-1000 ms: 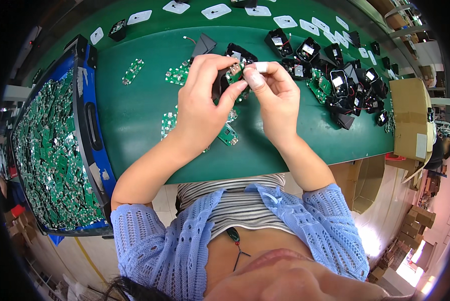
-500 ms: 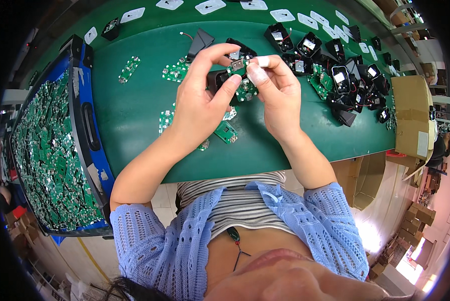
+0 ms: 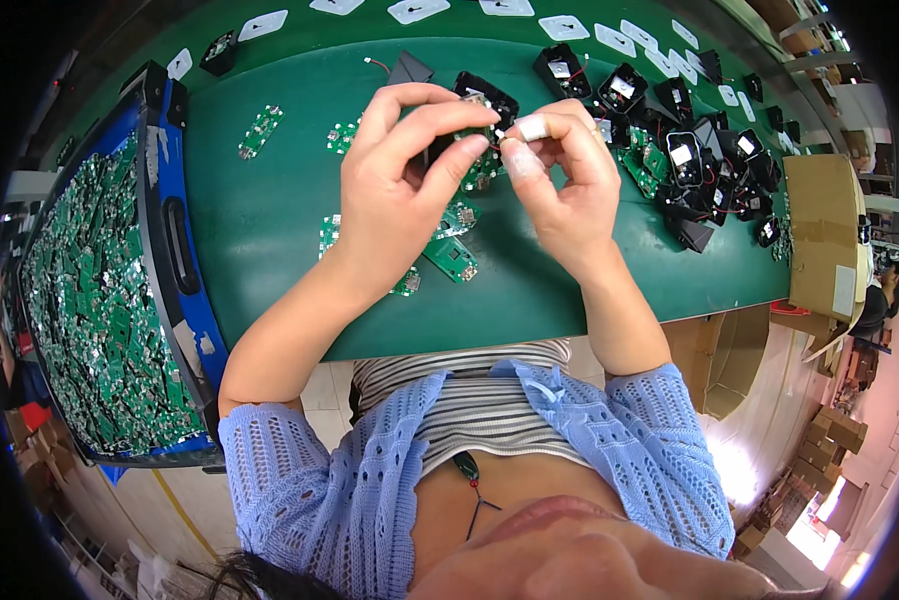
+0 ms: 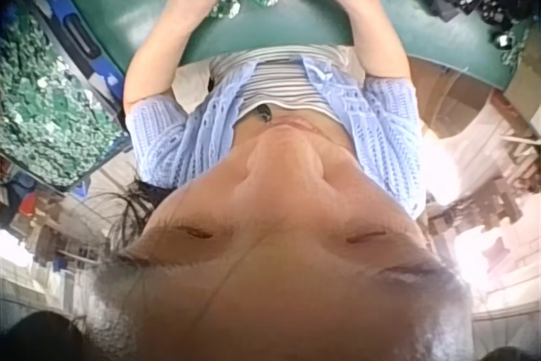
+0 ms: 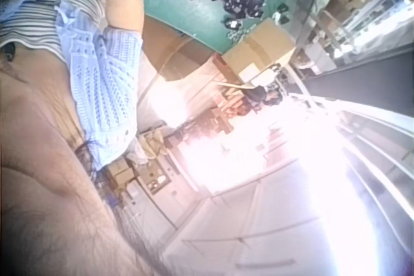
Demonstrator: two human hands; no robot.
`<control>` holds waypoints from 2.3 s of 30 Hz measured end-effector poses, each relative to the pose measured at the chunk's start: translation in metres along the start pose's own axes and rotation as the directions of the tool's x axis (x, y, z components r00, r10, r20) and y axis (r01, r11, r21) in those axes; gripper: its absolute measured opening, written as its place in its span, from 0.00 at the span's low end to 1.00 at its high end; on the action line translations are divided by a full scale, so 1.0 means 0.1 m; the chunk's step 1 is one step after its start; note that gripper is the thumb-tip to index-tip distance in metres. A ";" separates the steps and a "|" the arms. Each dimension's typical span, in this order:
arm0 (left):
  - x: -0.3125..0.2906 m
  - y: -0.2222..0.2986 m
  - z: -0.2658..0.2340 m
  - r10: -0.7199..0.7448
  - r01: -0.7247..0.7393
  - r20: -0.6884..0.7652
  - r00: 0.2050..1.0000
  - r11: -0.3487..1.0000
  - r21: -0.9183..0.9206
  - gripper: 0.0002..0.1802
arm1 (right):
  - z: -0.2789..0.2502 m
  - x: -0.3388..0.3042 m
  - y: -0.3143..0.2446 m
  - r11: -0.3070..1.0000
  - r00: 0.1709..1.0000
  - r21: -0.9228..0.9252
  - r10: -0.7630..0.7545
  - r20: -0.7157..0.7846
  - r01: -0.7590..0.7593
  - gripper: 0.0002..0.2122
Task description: Manually assemble electronic components into plastic housings on a production line.
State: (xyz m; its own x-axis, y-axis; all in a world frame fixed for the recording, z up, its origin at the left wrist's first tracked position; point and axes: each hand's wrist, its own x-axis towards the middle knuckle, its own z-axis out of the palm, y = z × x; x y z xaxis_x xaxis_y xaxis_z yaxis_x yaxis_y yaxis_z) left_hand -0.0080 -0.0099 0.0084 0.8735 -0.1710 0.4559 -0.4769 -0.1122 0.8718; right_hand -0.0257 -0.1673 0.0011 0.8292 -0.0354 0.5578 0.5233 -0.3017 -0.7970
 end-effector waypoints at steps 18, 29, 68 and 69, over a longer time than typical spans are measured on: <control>0.05 0.01 -0.11 -0.480 0.623 0.421 0.770 0.708 -0.332 0.08 | -0.05 -0.02 0.10 0.998 0.997 0.025 -0.059 0.053 0.058 0.07; 0.03 0.11 -0.08 -0.431 0.460 0.168 0.887 0.855 -0.237 0.19 | -0.10 0.02 0.03 0.938 0.968 -0.242 -0.229 0.103 0.247 0.08; -0.04 0.00 -0.02 0.143 -0.151 0.052 0.988 0.965 0.214 0.07 | -0.10 -0.03 -0.09 0.658 0.791 0.441 0.539 0.290 -0.610 0.04; -0.04 -0.01 -0.01 0.161 -0.168 0.050 0.986 0.962 0.217 0.07 | -0.10 -0.03 -0.09 0.664 0.794 0.437 0.534 0.290 -0.607 0.04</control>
State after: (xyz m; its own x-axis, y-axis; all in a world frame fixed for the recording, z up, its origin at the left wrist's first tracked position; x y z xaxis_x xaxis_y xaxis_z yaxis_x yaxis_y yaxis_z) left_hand -0.0110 -0.0077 0.0060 0.7793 -0.2355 0.5807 -0.6266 -0.2914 0.7228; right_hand -0.0347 -0.1738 0.0090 0.9949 0.0874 -0.0502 -0.0697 0.2377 -0.9688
